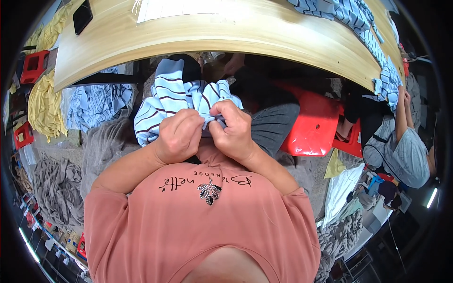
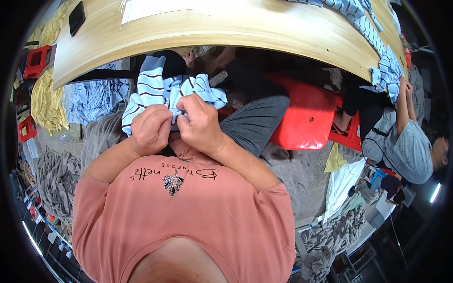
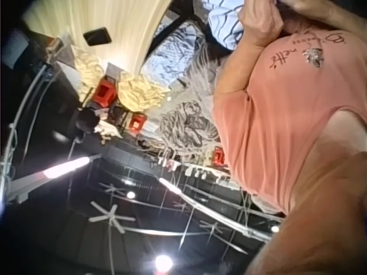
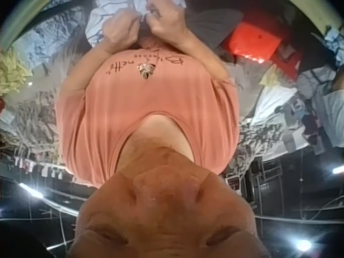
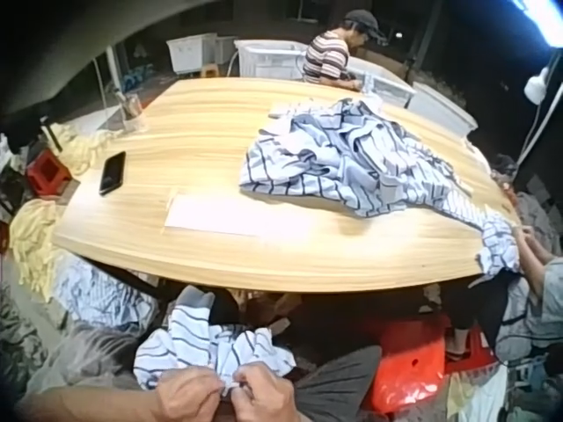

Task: Inspecting and checking the quality of striped shirts at a factory work table.

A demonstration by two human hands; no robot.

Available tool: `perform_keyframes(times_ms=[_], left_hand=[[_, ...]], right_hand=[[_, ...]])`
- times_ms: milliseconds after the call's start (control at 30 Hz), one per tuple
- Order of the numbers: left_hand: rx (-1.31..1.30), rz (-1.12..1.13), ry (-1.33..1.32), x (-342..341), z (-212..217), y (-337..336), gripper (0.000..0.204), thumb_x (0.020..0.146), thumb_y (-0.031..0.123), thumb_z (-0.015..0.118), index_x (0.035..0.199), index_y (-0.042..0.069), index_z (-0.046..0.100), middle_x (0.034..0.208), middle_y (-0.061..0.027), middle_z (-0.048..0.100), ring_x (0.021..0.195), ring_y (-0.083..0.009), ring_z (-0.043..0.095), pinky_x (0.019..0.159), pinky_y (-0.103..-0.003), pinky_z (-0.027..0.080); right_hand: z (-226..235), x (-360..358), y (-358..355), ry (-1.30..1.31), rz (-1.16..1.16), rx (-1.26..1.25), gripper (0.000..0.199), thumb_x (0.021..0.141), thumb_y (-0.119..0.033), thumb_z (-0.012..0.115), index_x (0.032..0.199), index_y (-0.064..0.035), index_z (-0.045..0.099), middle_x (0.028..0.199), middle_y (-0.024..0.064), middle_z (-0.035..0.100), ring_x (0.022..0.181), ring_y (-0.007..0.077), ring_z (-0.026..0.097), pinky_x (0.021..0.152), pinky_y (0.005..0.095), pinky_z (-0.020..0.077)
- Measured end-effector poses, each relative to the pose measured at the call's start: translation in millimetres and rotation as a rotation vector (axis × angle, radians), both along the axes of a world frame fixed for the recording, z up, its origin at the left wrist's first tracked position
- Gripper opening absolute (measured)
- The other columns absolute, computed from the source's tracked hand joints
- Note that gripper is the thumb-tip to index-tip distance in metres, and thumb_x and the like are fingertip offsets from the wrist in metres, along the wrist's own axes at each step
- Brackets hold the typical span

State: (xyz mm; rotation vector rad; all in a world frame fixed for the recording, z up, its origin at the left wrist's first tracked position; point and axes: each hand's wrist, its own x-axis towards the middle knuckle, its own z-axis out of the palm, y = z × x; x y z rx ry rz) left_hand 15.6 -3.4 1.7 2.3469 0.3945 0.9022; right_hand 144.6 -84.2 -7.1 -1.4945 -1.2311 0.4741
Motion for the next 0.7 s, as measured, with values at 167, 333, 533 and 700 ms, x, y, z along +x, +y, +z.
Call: perform_keyframes(times_ms=[167,333,533,700], left_hand=[[0.168,-0.015,-0.081,-6.7,0.7,0.8,0.025,0.061,-0.011,0.061,0.084,-0.003,0.055,0.073,-0.0146,0.058,0.059,-0.0247,0.058,0.05,-0.029,0.046],[0.232,-0.073,-0.131,-6.5,-1.3,2.3,0.027,0.062,-0.01,0.062,0.087,-0.004,0.054,0.072,-0.0149,0.058,0.057,-0.0241,0.058,0.047,-0.028,0.046],[0.268,-0.105,-0.175,-4.5,-3.8,2.0,0.023,0.058,-0.009,0.058,0.081,-0.007,0.056,0.071,-0.015,0.056,0.054,-0.0223,0.055,0.044,-0.028,0.045],[0.229,-0.092,-0.119,-1.2,-2.6,-2.8,0.021,0.062,-0.01,0.062,0.082,-0.004,0.055,0.07,-0.014,0.057,0.055,-0.0235,0.058,0.047,-0.028,0.046]], right_hand=[[8.2,8.7,-2.2,0.111,0.196,-0.045,0.018,0.071,0.007,0.053,0.087,0.0034,0.058,0.077,0.0115,0.059,0.058,0.0194,0.057,0.053,0.026,0.0442],[13.8,15.2,-10.7,0.356,0.27,-0.253,0.013,0.078,0.003,0.055,0.09,0.0029,0.06,0.074,0.0068,0.062,0.063,0.0089,0.057,0.055,0.0219,0.0453],[8.8,14.6,-9.0,0.806,0.345,-0.351,0.009,0.078,0.001,0.057,0.087,0.002,0.06,0.07,0.0009,0.06,0.064,0.0048,0.053,0.055,0.0197,0.043],[4.9,2.9,-4.7,0.258,0.085,-0.189,0.011,0.07,0.004,0.056,0.081,0.0015,0.058,0.067,0.0068,0.059,0.058,0.0099,0.054,0.05,0.0254,0.0434]])
